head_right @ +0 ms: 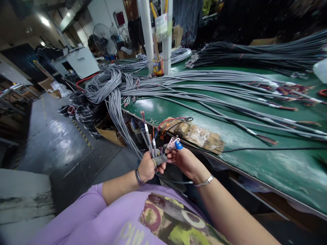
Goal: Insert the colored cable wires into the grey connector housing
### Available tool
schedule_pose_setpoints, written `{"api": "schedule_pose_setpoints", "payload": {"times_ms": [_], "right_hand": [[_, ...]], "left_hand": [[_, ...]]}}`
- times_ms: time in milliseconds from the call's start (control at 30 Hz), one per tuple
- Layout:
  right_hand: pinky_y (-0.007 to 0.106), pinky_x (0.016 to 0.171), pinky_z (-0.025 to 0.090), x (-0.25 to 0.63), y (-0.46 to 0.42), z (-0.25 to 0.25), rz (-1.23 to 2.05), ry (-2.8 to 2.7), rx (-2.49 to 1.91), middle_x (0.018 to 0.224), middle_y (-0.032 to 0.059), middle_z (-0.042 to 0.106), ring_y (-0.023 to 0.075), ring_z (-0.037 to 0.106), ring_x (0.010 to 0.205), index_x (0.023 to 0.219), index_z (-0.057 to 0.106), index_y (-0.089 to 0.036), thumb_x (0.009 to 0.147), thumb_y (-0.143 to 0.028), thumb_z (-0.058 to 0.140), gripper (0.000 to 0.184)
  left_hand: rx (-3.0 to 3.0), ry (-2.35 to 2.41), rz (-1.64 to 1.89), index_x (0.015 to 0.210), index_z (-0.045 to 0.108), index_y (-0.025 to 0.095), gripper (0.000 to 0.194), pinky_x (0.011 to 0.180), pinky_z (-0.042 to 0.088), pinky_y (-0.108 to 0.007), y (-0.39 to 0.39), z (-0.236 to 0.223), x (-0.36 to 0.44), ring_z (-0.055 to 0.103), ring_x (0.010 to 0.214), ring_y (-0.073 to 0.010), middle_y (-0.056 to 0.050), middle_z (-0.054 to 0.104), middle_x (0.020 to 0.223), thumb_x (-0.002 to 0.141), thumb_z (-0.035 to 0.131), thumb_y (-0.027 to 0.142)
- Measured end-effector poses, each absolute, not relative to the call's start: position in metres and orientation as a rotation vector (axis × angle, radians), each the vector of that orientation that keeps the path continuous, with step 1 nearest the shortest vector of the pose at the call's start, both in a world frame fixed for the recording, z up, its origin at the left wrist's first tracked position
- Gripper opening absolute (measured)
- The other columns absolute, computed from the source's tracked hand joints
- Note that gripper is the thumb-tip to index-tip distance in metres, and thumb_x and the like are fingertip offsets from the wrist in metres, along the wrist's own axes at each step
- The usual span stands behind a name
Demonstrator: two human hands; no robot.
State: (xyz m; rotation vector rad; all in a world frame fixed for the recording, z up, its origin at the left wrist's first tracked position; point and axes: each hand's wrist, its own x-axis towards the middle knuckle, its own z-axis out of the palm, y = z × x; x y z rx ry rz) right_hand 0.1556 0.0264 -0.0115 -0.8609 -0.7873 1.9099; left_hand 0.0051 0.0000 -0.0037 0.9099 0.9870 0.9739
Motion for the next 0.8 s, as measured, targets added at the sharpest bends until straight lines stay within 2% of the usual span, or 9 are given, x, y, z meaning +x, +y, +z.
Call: {"api": "schedule_pose_setpoints", "payload": {"times_ms": [133,233,467,633,700,800], "right_hand": [[0.027,0.057,0.048,0.158,0.017,-0.011,1.829,-0.916,-0.957,0.067,0.0014,0.065,0.0139,0.057,0.058,0.073,0.068,-0.018,0.061,-0.041,0.085,0.031],[0.028,0.058,0.047,0.155,0.014,-0.014,1.73,-0.966,-1.008,0.066,0.0015,0.066,0.0145,0.057,0.058,0.074,0.068,-0.018,0.062,-0.036,0.085,0.027],[0.027,0.056,0.042,0.151,0.01,-0.015,1.591,-0.933,-1.06,0.065,0.0005,0.064,0.0125,0.051,0.058,0.068,0.07,-0.019,0.061,-0.035,0.084,0.022],[0.029,0.061,0.047,0.159,0.014,-0.022,1.759,-0.787,-0.925,0.067,0.0009,0.065,0.0137,0.055,0.061,0.07,0.069,-0.02,0.065,-0.033,0.081,0.018],[0.03,0.063,0.051,0.166,0.02,-0.027,1.832,-0.652,-0.891,0.067,0.0011,0.065,0.0144,0.057,0.06,0.071,0.068,-0.021,0.07,-0.038,0.077,0.019],[0.031,0.063,0.053,0.169,0.031,-0.028,1.886,-0.537,-0.887,0.075,0.0035,0.069,0.0157,0.061,0.06,0.077,0.07,-0.023,0.075,-0.053,0.069,0.03]], "left_hand": [[0.96,1.042,0.963,0.059,0.053,0.014,0.044,0.034,0.025,-0.019,-0.001,-0.003,0.005,0.048,0.035,-0.0077,0.0,0.055,0.049,0.062,0.073,0.054],[0.977,1.051,0.953,0.057,0.053,0.014,0.044,0.034,0.025,-0.019,-0.002,-0.005,0.005,0.048,0.035,-0.0074,0.0,0.055,0.049,0.062,0.073,0.054],[0.884,1.067,1.094,0.064,0.053,0.015,0.04,0.035,0.025,-0.018,-0.002,-0.011,0.006,0.05,0.036,-0.0072,0.001,0.059,0.052,0.066,0.072,0.049],[0.85,1.061,1.105,0.064,0.053,0.015,0.042,0.035,0.024,-0.018,-0.001,-0.005,0.005,0.049,0.036,-0.0069,0.001,0.058,0.052,0.064,0.074,0.05],[0.819,1.028,1.096,0.064,0.053,0.015,0.042,0.035,0.026,-0.019,-0.001,-0.002,0.005,0.049,0.035,-0.0073,0.001,0.058,0.052,0.062,0.075,0.049],[0.786,0.976,1.07,0.064,0.052,0.015,0.042,0.035,0.029,-0.02,0.002,0.002,0.007,0.048,0.034,-0.0078,0.001,0.058,0.051,0.061,0.076,0.048]]}}
